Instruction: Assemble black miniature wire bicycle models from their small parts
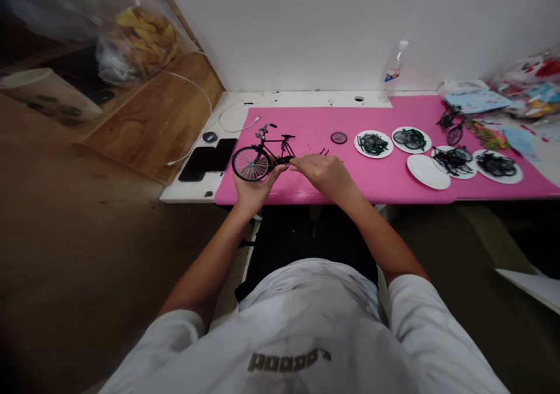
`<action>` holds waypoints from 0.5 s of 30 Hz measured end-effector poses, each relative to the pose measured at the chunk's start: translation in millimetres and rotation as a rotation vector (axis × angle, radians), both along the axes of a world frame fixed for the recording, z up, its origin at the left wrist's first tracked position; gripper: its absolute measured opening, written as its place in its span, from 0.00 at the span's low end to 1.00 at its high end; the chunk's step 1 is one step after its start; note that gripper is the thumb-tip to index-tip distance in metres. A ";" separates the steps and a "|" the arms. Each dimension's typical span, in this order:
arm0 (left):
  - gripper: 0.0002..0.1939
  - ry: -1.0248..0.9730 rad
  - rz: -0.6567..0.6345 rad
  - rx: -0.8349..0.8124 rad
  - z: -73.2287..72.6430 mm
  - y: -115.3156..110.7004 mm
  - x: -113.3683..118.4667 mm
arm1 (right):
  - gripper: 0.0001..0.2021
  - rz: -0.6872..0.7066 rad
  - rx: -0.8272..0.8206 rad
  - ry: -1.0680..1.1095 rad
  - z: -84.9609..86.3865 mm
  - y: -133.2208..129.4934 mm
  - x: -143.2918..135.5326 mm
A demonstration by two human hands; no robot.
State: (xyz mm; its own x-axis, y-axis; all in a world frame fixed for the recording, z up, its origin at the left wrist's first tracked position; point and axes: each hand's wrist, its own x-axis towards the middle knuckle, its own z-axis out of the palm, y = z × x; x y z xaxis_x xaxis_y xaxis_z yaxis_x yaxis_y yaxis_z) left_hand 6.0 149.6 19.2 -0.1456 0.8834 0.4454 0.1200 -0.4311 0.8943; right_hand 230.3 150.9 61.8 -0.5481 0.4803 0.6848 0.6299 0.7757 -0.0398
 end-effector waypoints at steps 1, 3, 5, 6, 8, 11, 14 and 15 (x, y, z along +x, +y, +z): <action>0.23 0.004 0.010 0.012 -1.5 0.6 -0.1 | 0.12 -0.011 -0.003 -0.005 -0.9 0.4 -0.7; 0.24 0.034 0.040 0.041 -5.4 2.8 -1.0 | 0.14 -0.041 -0.018 -0.009 -3.1 1.5 -2.6; 0.24 0.087 0.064 0.077 -9.8 5.4 -3.3 | 0.19 -0.082 -0.035 -0.020 -5.8 3.0 -4.6; 0.24 0.117 0.070 0.096 -11.9 6.5 -4.7 | 0.22 -0.105 -0.048 -0.027 -7.1 3.7 -5.5; 0.22 0.171 0.071 0.127 -15.1 8.0 -7.4 | 0.27 -0.147 -0.096 -0.040 -9.3 4.6 -7.1; 0.21 0.206 0.078 0.149 -16.9 9.0 -9.4 | 0.30 -0.189 -0.196 -0.045 -9.4 3.2 -9.3; 0.21 0.198 0.079 0.147 -16.6 10.3 -9.3 | 0.27 -0.183 -0.295 -0.018 -4.8 -1.9 -11.9; 0.21 0.195 0.079 0.147 -16.3 11.2 -9.5 | 0.25 -0.171 -0.322 -0.004 -2.9 -3.7 -12.7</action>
